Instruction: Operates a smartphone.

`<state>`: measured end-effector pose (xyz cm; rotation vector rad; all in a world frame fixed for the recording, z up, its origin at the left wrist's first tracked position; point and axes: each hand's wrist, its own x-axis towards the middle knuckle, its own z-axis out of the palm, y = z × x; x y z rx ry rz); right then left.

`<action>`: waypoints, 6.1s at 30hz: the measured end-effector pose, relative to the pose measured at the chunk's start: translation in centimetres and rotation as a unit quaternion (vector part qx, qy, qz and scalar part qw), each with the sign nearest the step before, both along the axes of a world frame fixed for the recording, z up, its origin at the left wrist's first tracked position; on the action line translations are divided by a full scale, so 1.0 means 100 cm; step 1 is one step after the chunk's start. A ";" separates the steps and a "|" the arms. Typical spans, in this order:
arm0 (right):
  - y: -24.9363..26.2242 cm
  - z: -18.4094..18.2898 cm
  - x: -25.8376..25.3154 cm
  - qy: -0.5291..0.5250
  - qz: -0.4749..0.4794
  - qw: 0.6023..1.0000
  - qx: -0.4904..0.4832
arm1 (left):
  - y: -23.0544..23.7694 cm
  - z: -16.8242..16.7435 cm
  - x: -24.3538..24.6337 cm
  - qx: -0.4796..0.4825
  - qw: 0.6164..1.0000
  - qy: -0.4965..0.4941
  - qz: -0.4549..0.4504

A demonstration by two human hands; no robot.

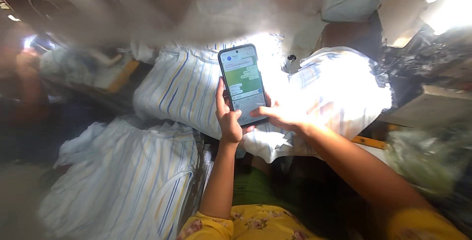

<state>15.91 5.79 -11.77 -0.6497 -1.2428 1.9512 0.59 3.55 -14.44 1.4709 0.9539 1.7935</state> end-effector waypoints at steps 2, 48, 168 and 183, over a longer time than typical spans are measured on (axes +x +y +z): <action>0.000 0.001 0.000 -0.004 0.004 1.000 0.000 | 0.001 -0.001 0.000 0.018 1.000 0.016 0.015; 0.003 0.000 0.003 0.029 0.017 0.999 -0.011 | 0.002 -0.005 -0.003 0.031 0.999 -0.030 -0.027; 0.013 -0.020 0.002 0.106 0.042 0.992 -0.052 | 0.007 -0.008 -0.005 0.062 0.994 -0.054 -0.065; 0.013 -0.025 0.002 0.114 0.042 0.992 -0.045 | 0.007 -0.008 -0.005 0.068 0.993 -0.061 -0.070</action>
